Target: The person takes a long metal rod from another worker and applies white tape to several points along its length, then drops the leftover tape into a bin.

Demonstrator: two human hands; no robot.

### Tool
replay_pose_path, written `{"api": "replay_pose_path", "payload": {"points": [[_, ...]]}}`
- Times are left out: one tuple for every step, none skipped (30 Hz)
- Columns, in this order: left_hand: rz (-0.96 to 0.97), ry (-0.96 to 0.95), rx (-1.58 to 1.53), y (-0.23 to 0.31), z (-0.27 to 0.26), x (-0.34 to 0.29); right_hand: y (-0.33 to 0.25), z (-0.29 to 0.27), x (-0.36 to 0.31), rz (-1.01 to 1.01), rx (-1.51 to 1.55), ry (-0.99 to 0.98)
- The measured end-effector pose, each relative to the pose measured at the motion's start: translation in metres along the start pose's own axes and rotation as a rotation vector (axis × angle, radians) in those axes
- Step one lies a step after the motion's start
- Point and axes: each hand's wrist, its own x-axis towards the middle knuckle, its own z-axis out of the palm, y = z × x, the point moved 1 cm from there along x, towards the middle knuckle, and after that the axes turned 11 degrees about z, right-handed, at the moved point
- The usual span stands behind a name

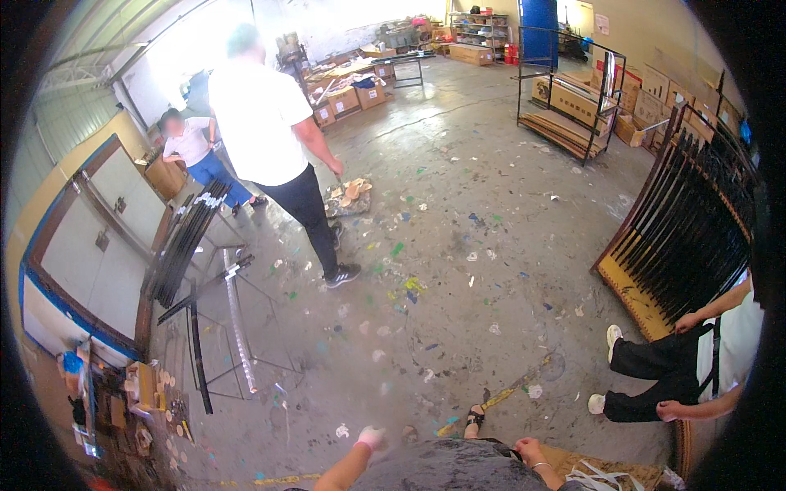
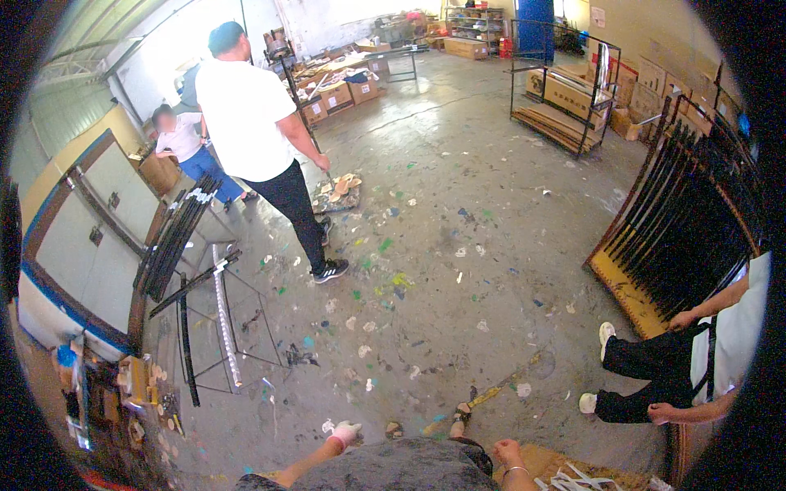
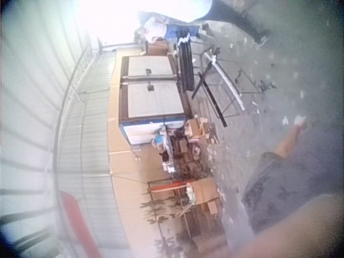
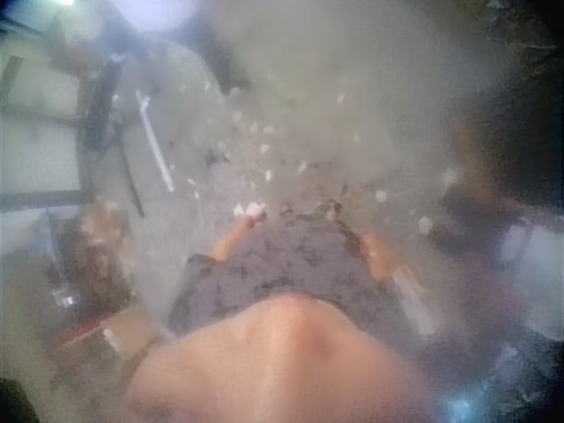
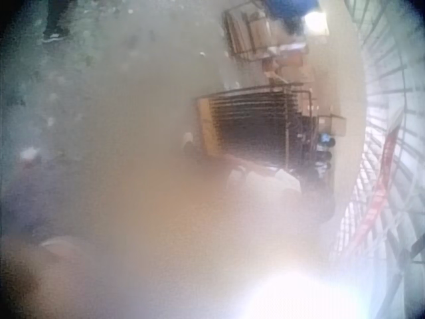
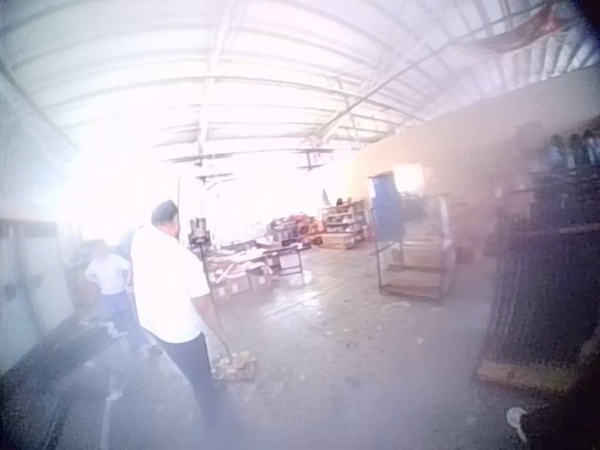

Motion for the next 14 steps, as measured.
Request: {"api": "replay_pose_path", "payload": {"points": [[0.005,0.002,0.013,-0.001,0.001,0.000,0.000,-0.001,0.001,-0.001,-0.013,-0.006],[0.010,0.004,0.027,-0.002,0.001,0.000,0.001,-0.002,0.002,-0.003,-0.025,-0.011],[0.015,0.005,0.041,-0.004,0.002,0.002,0.001,-0.004,0.003,-0.004,-0.037,-0.016],[0.044,0.015,0.094,-0.022,-0.003,0.013,-0.003,-0.005,0.002,-0.013,-0.065,-0.030],[0.074,0.024,0.150,-0.040,-0.007,0.027,-0.006,-0.006,0.001,-0.021,-0.090,-0.044],[0.105,0.027,0.210,-0.051,-0.009,0.037,-0.008,-0.006,0.001,-0.029,-0.110,-0.054],[0.058,0.013,0.186,-0.051,-0.007,0.038,-0.007,-0.007,0.002,-0.031,-0.090,-0.052],[0.013,-0.016,0.167,-0.023,0.003,0.023,-0.004,-0.010,0.005,-0.030,-0.062,-0.037],[-0.037,-0.029,0.145,-0.007,0.005,0.010,-0.002,-0.010,0.005,-0.030,-0.043,-0.036],[-0.011,-0.017,0.182,-0.022,0.001,0.018,-0.004,-0.008,0.004,-0.033,-0.039,-0.035],[0.015,-0.007,0.220,-0.039,-0.003,0.031,-0.005,-0.007,0.004,-0.036,-0.033,-0.032],[0.042,-0.001,0.262,-0.053,-0.006,0.046,-0.004,-0.007,0.005,-0.037,-0.023,-0.027],[0.075,-0.070,0.353,-0.060,-0.007,0.059,-0.002,-0.008,0.008,-0.057,-0.063,-0.035],[0.108,-0.140,0.443,-0.065,-0.008,0.070,-0.001,-0.011,0.012,-0.075,-0.104,-0.041]]}}
